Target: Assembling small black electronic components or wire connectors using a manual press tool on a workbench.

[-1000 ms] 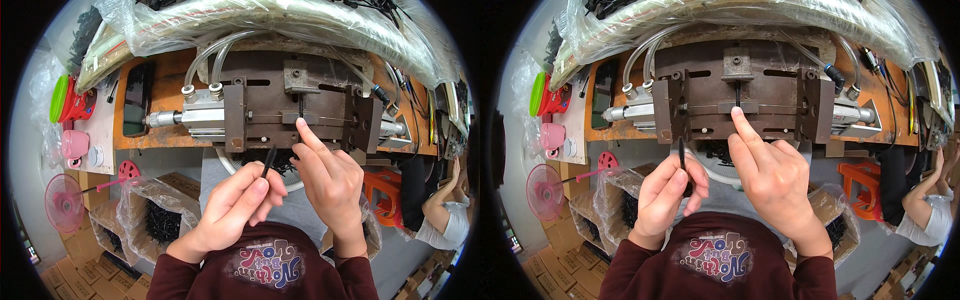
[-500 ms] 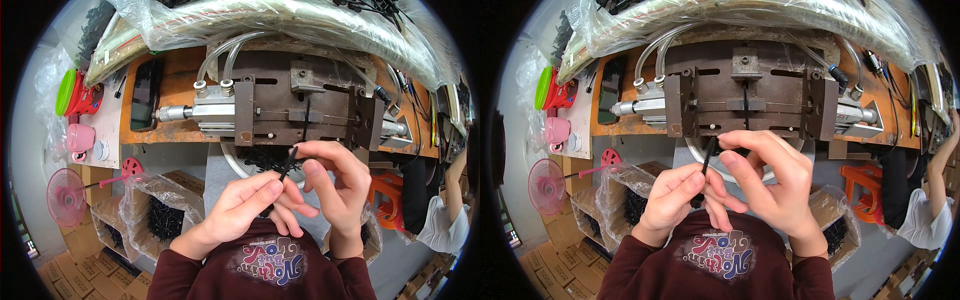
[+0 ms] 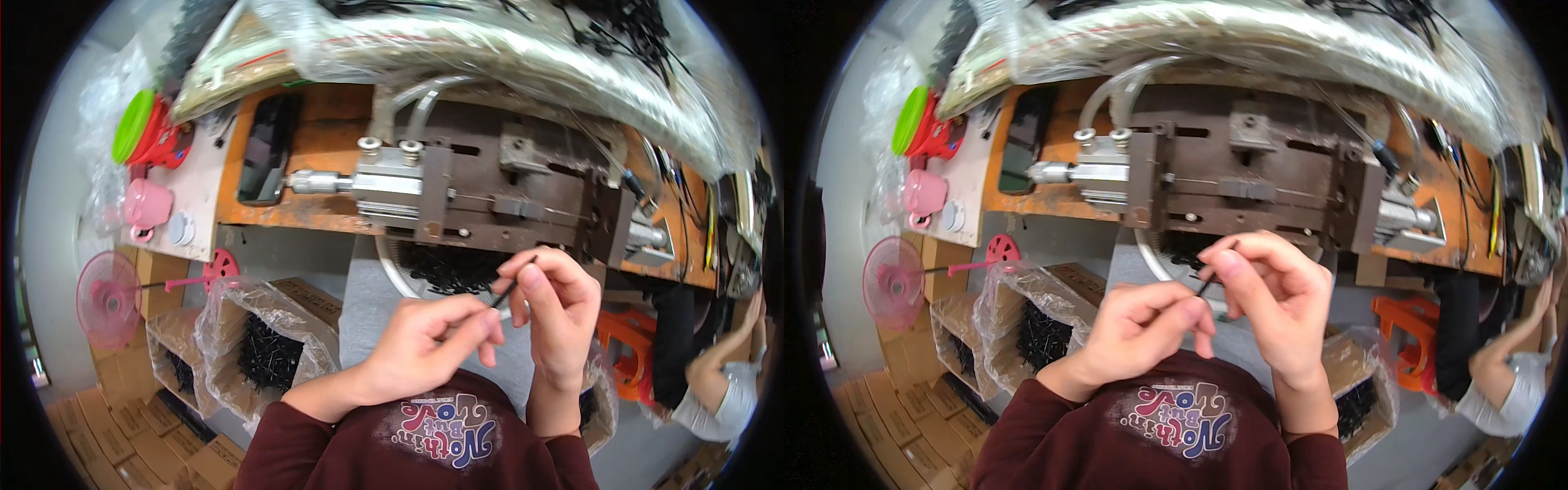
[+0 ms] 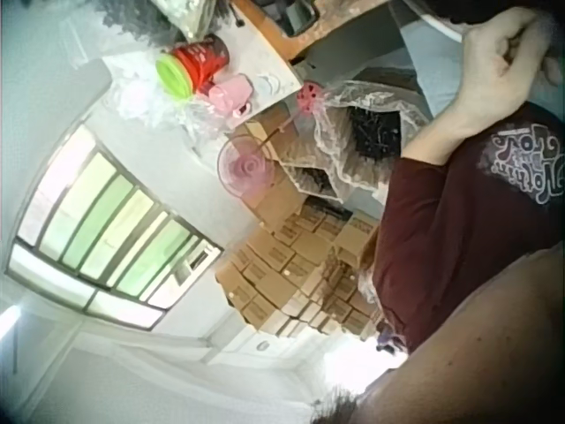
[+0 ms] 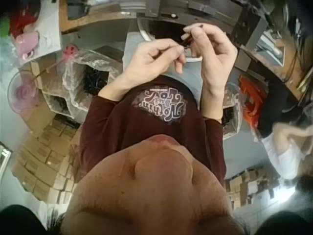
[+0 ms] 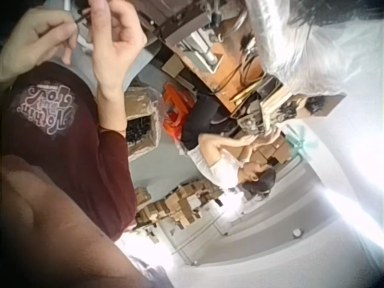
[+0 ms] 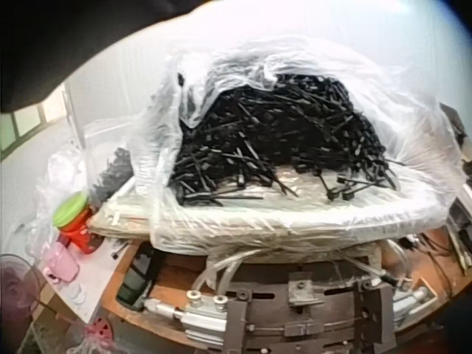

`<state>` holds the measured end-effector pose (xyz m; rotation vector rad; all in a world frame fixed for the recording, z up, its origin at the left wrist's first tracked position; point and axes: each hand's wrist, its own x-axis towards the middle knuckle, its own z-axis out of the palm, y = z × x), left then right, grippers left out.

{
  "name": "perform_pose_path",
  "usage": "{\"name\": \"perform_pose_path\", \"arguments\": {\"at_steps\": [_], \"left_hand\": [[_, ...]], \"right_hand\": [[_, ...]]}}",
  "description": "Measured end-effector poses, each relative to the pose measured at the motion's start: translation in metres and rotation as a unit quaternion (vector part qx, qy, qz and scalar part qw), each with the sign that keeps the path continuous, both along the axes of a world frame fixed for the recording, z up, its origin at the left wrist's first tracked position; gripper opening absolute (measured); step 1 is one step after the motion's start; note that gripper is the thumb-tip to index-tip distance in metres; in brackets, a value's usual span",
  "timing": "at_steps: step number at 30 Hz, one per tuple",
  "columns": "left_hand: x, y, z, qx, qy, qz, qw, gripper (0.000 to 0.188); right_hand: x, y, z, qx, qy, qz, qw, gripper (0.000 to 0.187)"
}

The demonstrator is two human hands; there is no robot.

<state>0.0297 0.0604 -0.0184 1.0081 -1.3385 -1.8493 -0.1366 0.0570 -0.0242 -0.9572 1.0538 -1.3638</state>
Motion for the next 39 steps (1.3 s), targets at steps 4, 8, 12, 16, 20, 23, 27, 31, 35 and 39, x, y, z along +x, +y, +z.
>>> {"name": "perform_pose_path", "arguments": {"at_steps": [4, 8, 12, 16, 20, 23, 27, 31, 35, 39], "left_hand": [[-0.009, 0.000, -0.003, -0.166, -0.051, 0.043, 0.984, 0.023], [-0.026, -0.007, 0.014, -0.357, -0.069, 0.132, 0.922, 0.017], [-0.023, 0.014, 0.014, -0.438, -0.042, 0.108, 0.892, 0.012], [-0.001, -0.003, 0.002, -0.385, -0.012, 0.118, 0.915, 0.021], [0.065, -0.096, 0.090, -0.513, 0.045, 0.296, 0.805, 0.012], [0.117, -0.179, 0.174, -0.603, -0.062, 0.445, 0.660, 0.040], [0.241, -0.258, 0.243, -0.501, -0.206, 0.576, 0.612, 0.056], [0.249, -0.250, 0.179, -0.530, -0.101, 0.581, 0.609, 0.036], [0.246, -0.187, 0.095, -0.433, -0.201, 0.502, 0.721, 0.022], [0.285, -0.159, -0.006, -0.328, -0.551, 0.375, 0.669, 0.019]], "right_hand": [[0.002, -0.004, 0.006, -0.046, -0.010, -0.059, 0.997, 0.003], [0.007, -0.016, 0.031, -0.089, -0.058, -0.100, 0.989, 0.014], [-0.069, -0.052, 0.045, -0.230, -0.401, -0.037, 0.886, 0.015], [-0.128, -0.051, 0.073, -0.344, -0.102, -0.238, 0.903, 0.021], [-0.063, -0.024, 0.026, -0.245, 0.065, -0.273, 0.928, 0.022], [-0.072, -0.006, 0.012, -0.193, 0.027, -0.351, 0.916, 0.019], [-0.055, 0.011, 0.002, -0.170, 0.028, -0.352, 0.920, 0.018], [-0.054, 0.025, -0.001, -0.146, 0.023, -0.318, 0.937, 0.018], [-0.065, 0.026, -0.009, -0.112, 0.003, -0.260, 0.959, 0.019], [-0.052, 0.023, -0.007, -0.081, -0.007, -0.236, 0.968, 0.018]]}}
